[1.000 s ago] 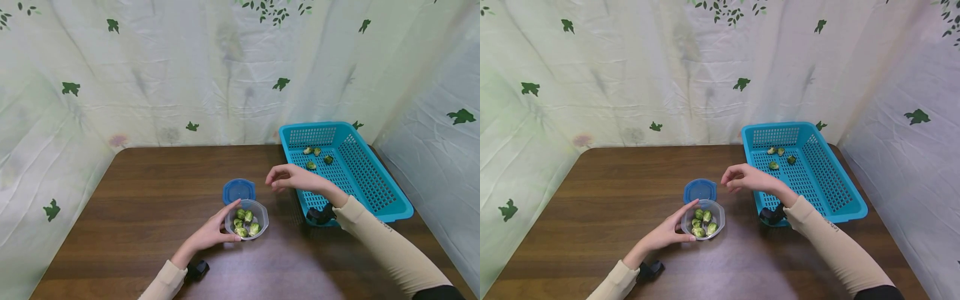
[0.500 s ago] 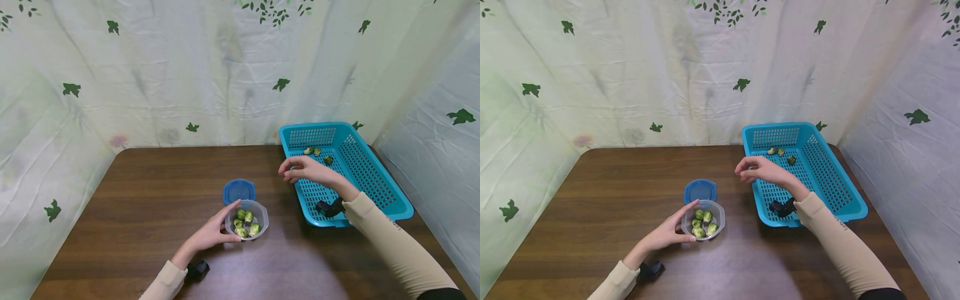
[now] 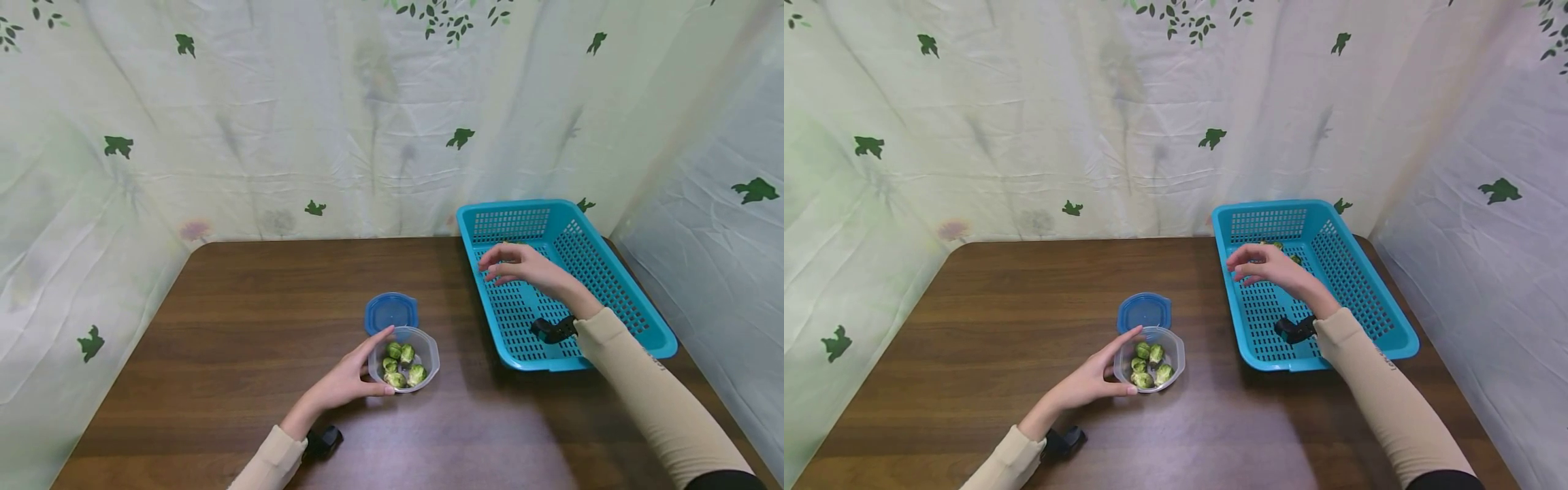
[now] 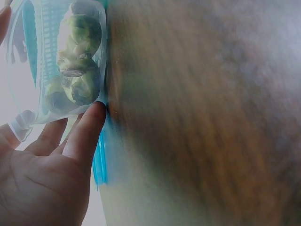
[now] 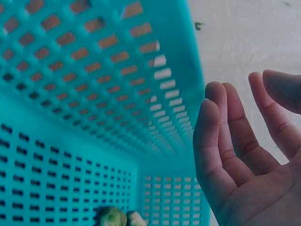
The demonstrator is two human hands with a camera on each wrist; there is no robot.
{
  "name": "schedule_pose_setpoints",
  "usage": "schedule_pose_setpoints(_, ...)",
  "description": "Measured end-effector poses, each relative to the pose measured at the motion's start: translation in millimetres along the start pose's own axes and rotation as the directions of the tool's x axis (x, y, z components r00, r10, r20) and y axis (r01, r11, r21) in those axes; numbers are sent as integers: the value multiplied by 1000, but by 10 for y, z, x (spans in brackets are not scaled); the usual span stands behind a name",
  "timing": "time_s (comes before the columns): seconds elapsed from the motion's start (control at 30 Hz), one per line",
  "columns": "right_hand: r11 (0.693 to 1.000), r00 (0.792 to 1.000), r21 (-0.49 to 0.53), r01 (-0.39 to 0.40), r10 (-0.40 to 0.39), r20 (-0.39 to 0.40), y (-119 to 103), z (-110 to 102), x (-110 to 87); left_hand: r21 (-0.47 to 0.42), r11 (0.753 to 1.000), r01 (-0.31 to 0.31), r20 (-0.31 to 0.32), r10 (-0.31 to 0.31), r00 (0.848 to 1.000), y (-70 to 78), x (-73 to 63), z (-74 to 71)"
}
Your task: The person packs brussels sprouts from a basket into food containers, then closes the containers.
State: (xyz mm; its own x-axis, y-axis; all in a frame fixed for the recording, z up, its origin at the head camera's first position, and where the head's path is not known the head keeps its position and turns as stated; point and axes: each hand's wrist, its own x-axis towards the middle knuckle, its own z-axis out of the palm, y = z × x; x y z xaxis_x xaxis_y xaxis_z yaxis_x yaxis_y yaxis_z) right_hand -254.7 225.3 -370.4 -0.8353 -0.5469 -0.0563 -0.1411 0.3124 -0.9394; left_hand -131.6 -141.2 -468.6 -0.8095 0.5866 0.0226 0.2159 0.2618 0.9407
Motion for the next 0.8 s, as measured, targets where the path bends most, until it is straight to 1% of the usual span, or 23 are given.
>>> schedule_pose_setpoints(0.33,1000,998,-17,-23,22,-65,116,-165,-50,-4,1000,11,3,-11,1000,12,-3,4)
schedule_pose_setpoints(0.43,999,996,-7,-48,47,-79,149,-214,-50,-6,1000,6,2,-6,1000,12,-4,5)
schedule_pose_setpoints(0.6,996,993,0,-88,88,-84,219,-296,-43,-6,1000,4,0,-4,1000,12,-3,4)
schedule_pose_setpoints(0.8,993,989,-30,-117,114,-92,282,-381,-51,-2,1000,8,3,-8,1000,11,-2,4)
